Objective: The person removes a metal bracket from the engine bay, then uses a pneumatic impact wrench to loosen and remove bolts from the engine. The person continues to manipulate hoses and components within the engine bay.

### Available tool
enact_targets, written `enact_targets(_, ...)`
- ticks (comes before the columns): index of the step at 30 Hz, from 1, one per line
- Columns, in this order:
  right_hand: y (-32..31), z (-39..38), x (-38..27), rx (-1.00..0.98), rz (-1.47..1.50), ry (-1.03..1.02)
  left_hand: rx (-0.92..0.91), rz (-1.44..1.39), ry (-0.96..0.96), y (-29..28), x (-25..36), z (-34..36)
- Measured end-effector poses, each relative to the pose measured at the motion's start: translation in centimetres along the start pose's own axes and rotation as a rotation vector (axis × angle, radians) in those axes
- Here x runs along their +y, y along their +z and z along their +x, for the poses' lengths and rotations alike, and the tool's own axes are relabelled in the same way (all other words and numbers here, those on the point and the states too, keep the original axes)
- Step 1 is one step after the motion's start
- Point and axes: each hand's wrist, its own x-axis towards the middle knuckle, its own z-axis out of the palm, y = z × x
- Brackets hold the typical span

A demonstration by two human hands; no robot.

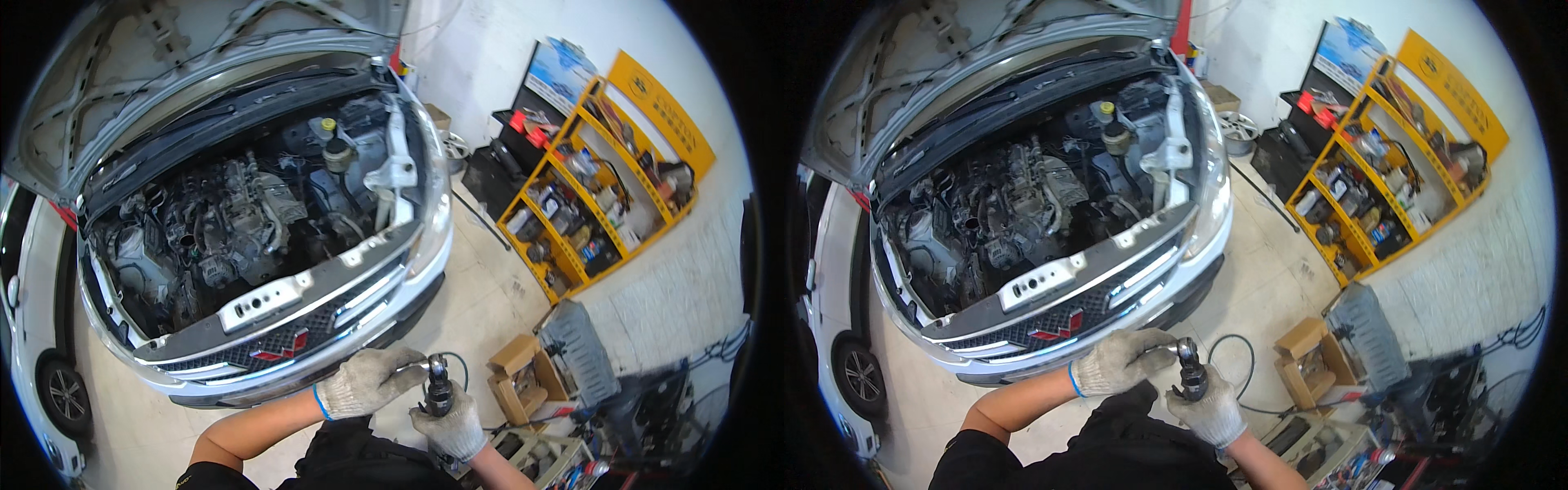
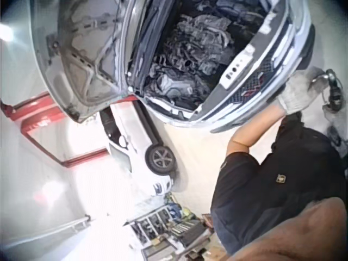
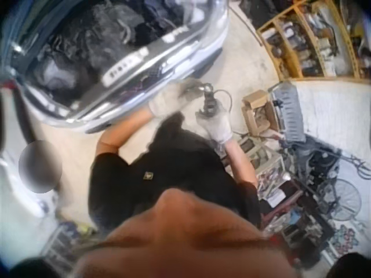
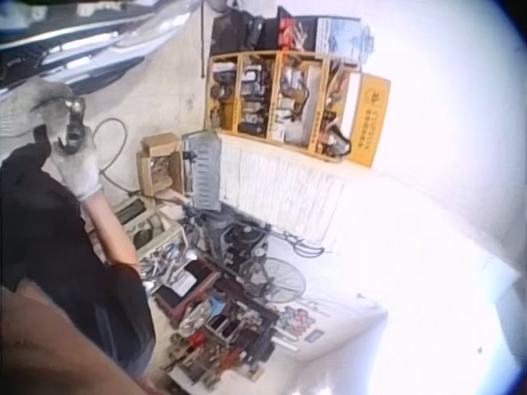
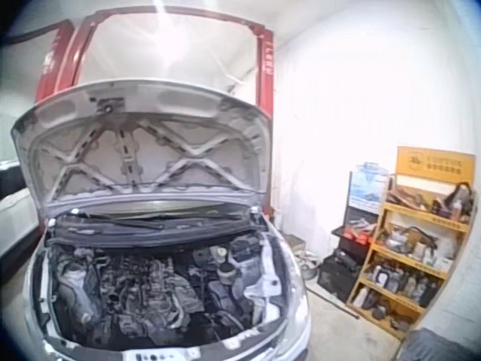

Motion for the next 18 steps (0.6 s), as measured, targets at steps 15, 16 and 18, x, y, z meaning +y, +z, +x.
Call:
enact_targets(15,8.9,20.3,-15.2,-0.408,0.066,0.229,0.867,0.329,-0.036,-27.5,-14.6,1.3)
enact_targets(16,7.9,21.7,-16.3,-0.453,0.179,0.318,1.004,-0.009,-0.107,-31.0,-15.8,1.9)
enact_targets(18,8.0,24.5,-18.0,-0.426,0.527,0.333,1.342,0.178,0.008,-37.6,-17.8,2.8)
